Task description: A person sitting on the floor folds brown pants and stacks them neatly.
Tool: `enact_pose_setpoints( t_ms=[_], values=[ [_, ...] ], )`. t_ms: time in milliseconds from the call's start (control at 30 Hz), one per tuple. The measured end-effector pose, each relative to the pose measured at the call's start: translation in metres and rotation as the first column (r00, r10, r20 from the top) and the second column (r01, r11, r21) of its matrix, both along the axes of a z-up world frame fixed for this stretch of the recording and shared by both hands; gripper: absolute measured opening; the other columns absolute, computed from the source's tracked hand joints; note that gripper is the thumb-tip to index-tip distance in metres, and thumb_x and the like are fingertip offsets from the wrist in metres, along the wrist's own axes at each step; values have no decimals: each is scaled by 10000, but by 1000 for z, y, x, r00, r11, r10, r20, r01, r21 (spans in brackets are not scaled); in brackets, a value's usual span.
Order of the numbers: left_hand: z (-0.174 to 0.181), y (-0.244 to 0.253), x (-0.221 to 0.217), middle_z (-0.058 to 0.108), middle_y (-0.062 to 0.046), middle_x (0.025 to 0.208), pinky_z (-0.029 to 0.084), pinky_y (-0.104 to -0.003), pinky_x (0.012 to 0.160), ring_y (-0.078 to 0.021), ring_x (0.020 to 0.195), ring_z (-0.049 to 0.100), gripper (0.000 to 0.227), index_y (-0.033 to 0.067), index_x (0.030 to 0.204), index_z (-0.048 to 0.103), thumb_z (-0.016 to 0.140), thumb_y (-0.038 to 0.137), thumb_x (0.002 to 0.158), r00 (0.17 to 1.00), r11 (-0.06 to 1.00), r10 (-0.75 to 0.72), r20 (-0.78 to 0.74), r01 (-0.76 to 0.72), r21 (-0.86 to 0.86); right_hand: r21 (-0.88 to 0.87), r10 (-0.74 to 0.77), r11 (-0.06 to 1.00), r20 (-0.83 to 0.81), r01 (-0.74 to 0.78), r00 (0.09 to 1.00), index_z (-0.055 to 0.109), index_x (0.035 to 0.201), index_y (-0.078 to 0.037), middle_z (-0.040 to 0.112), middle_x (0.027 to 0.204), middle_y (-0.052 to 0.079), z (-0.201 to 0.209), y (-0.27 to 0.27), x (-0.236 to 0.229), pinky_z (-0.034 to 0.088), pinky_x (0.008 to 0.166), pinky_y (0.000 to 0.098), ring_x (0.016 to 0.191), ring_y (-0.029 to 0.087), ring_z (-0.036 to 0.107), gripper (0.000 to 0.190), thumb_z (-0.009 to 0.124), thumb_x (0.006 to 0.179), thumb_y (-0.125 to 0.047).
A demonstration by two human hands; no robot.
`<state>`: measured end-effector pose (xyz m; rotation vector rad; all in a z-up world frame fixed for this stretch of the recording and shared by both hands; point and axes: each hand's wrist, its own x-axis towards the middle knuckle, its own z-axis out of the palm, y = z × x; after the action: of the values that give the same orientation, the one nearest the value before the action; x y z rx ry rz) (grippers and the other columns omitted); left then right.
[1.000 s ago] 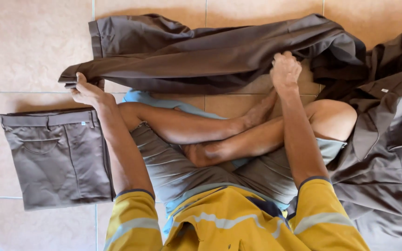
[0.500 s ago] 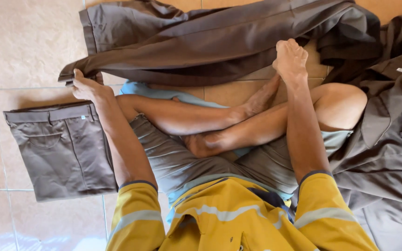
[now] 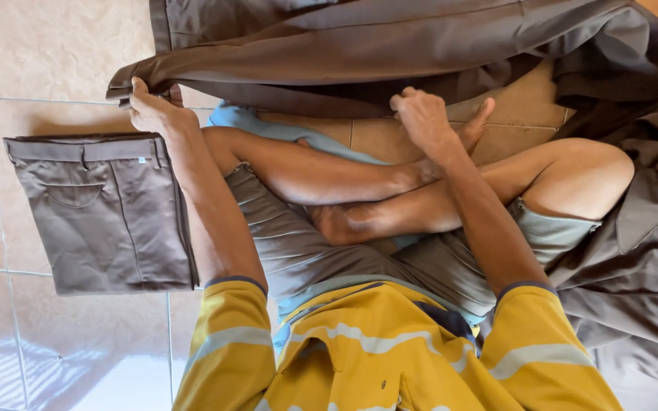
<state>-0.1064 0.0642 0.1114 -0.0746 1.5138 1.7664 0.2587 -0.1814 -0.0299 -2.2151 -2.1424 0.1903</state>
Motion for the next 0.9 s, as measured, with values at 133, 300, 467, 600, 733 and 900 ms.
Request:
enact_pose_setpoints(
  t_ms=[133, 300, 467, 600, 733, 900],
  values=[
    [4, -2, 1, 574, -258, 1059, 516, -426, 592, -383, 856, 585, 376, -55, 968, 550, 700, 85, 653, 1000, 1000, 25, 11, -24, -10, 181, 24, 983, 11, -26, 1000, 592, 848, -144, 676, 742, 37, 44, -6, 10, 389, 758, 404, 687, 287, 643, 204, 732, 780, -12],
    [7, -2, 2, 567, -254, 1091, 517, -427, 580, -382, 873, 585, 398, -54, 1007, 552, 689, 76, 656, 999, 999, 33, 28, -33, -11, 140, -21, 989, -115, 37, 993, 662, 1117, -117, 578, 882, 103, 42, -6, 13, 479, 766, 466, 780, 296, 631, 393, 705, 781, 81],
    [1, 1, -1, 600, -273, 1042, 521, -431, 541, -395, 822, 606, 387, -60, 1005, 551, 707, 61, 673, 998, 998, 54, 33, -54, -22, 377, -38, 924, -83, 66, 996, 726, 885, -85, 536, 1236, 138, 65, -1, 21, 447, 918, 497, 1147, 350, 501, 139, 790, 821, 20],
    [-1, 3, -2, 616, -254, 1012, 518, -423, 539, -390, 822, 612, 330, -48, 965, 586, 719, 58, 683, 998, 998, 55, 36, -53, -35, 284, 57, 958, -19, -49, 998, 730, 896, -141, 683, 1331, 43, 30, -2, 40, 260, 1049, 560, 1458, 302, 420, 138, 809, 813, -63],
    [3, 0, 0, 609, -242, 1028, 526, -418, 565, -380, 847, 606, 282, -42, 956, 604, 699, 59, 710, 998, 998, 46, 37, -45, -35, 418, 49, 907, -216, 47, 975, 646, 942, -115, 710, 977, 35, 83, 2, 38, 297, 1149, 491, 913, 254, 669, 216, 717, 868, 76],
    [-15, 8, -4, 643, -280, 1014, 541, -451, 578, -406, 844, 631, 291, -30, 956, 567, 736, 38, 730, 999, 999, 33, 30, -32, -15, 562, 33, 826, 35, -47, 999, 671, 916, -132, 654, 999, 19, 77, -6, 44, 405, 899, 413, 884, 260, 630, 371, 584, 646, 107]
  ],
)
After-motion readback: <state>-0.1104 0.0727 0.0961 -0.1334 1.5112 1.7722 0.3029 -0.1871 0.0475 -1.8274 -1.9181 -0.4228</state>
